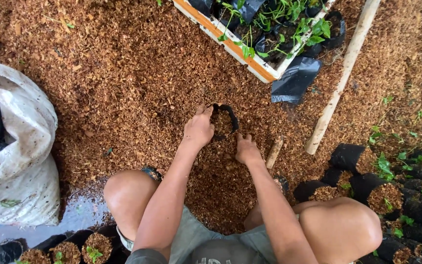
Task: The person sits on the ground and plants small seedlings into black plastic bags filled with soil. They pick up seedlings from a nearby tray, place them into the bags, and press the soil around the base of each plant.
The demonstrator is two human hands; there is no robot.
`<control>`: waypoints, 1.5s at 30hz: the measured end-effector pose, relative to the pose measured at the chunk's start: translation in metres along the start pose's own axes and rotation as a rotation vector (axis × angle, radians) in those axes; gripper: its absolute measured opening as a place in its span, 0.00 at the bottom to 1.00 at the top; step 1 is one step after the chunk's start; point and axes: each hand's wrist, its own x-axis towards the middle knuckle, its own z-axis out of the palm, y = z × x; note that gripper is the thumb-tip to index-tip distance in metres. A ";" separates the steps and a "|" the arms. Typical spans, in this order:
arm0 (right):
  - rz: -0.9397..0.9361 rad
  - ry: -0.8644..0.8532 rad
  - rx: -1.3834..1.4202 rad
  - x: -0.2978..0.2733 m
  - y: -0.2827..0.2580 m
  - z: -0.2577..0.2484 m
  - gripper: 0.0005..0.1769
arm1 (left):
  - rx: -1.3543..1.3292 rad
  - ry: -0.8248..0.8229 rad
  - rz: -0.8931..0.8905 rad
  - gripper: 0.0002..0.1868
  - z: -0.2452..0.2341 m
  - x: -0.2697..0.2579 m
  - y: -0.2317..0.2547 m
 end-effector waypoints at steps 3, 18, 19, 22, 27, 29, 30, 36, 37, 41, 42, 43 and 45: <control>0.011 0.002 0.123 0.013 0.017 0.001 0.42 | 0.010 0.011 0.000 0.33 0.001 0.001 0.000; -0.270 -0.021 1.097 -0.071 -0.077 -0.147 0.30 | -0.007 0.001 0.013 0.33 0.001 0.012 0.000; -0.273 -0.023 1.098 -0.079 -0.080 -0.149 0.30 | -0.005 0.003 0.011 0.33 0.005 0.013 -0.002; -0.372 0.128 0.715 -0.092 -0.090 -0.156 0.26 | -0.014 -0.003 0.015 0.34 0.014 0.019 -0.013; -0.349 0.077 0.226 -0.084 -0.107 -0.150 0.21 | 0.034 0.013 0.031 0.33 0.035 0.037 -0.033; -0.318 0.034 0.122 -0.016 -0.093 -0.096 0.22 | 0.050 0.014 0.047 0.33 0.058 0.055 -0.046; -0.291 -0.014 0.014 0.018 -0.086 -0.068 0.24 | 0.063 0.018 0.058 0.33 0.070 0.062 -0.053; 0.127 -0.282 0.830 0.048 -0.108 -0.051 0.17 | 0.087 0.027 0.056 0.35 0.020 0.015 -0.016; 0.128 -0.279 0.833 0.032 -0.107 -0.055 0.17 | 0.090 0.025 0.059 0.35 0.023 0.019 -0.020; -0.600 0.122 0.055 0.000 -0.077 -0.069 0.19 | 0.032 0.124 0.009 0.28 0.038 0.041 -0.034; -0.765 0.286 0.199 0.000 -0.063 -0.070 0.18 | 0.015 0.176 -0.014 0.23 0.043 0.046 -0.039; -0.766 0.280 0.195 -0.005 -0.064 -0.077 0.18 | 0.010 0.177 -0.019 0.23 0.036 0.039 -0.033; -0.205 0.523 0.191 -0.015 -0.065 -0.097 0.14 | -0.006 0.214 -0.148 0.22 0.017 0.028 -0.017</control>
